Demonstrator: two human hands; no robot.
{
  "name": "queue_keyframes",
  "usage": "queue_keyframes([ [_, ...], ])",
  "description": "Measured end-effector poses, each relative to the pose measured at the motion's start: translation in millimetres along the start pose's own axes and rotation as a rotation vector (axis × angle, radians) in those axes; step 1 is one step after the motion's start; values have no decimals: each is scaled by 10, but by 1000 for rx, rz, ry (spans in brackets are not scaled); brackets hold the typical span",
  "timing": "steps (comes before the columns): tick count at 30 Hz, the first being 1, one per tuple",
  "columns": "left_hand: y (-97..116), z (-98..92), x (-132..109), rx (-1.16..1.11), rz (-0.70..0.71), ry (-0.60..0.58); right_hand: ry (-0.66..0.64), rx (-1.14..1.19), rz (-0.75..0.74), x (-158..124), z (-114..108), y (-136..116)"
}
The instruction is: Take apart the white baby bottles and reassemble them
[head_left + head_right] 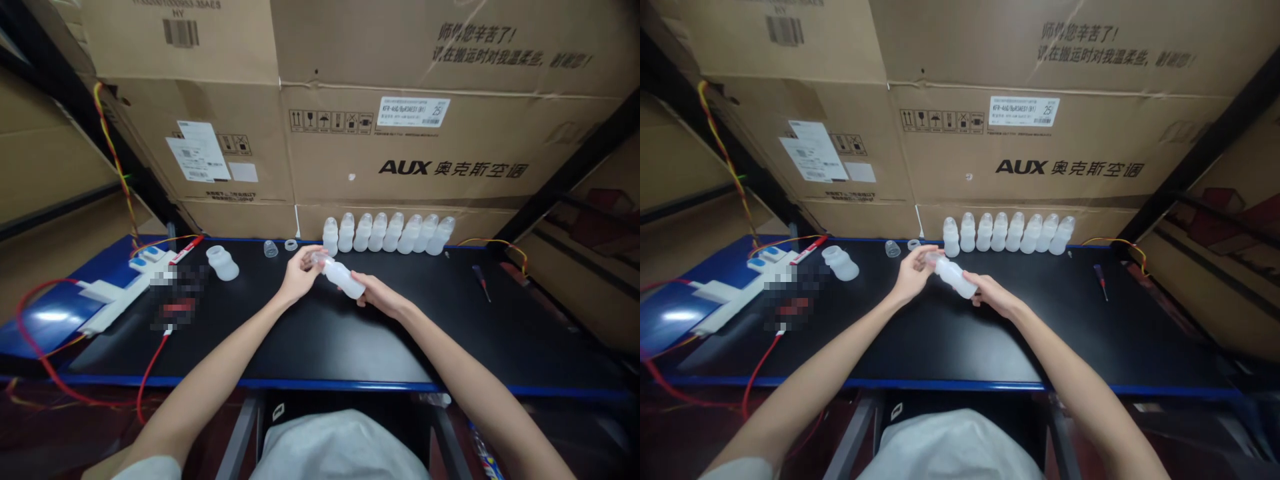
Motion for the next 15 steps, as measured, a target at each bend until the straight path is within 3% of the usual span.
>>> queue_keyframes([
  [2, -24, -178, 139, 173, 106, 108, 59, 101, -43, 24, -27, -26],
  [4, -53, -376, 273, 484, 212, 159, 95, 194, -57, 53, -62, -41],
  [7, -143, -599, 417, 926, 256, 73, 178, 148, -157, 112, -157, -61],
  [10, -258, -716, 476, 1118, 133, -28, 352, -93, -308, 172, -303, -66],
  [15, -354, -702, 459, 1091, 50, -77, 608, -759, -556, 225, -531, -103],
])
Point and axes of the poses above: each hand's wrist, its own x-axis towards the middle knuckle, its own z-axis out of the palm, y = z × x, the point moved 4 cm from there along x, towards the middle knuckle, and after that the axes turned 15 degrees about y, right-handed, at the moved point
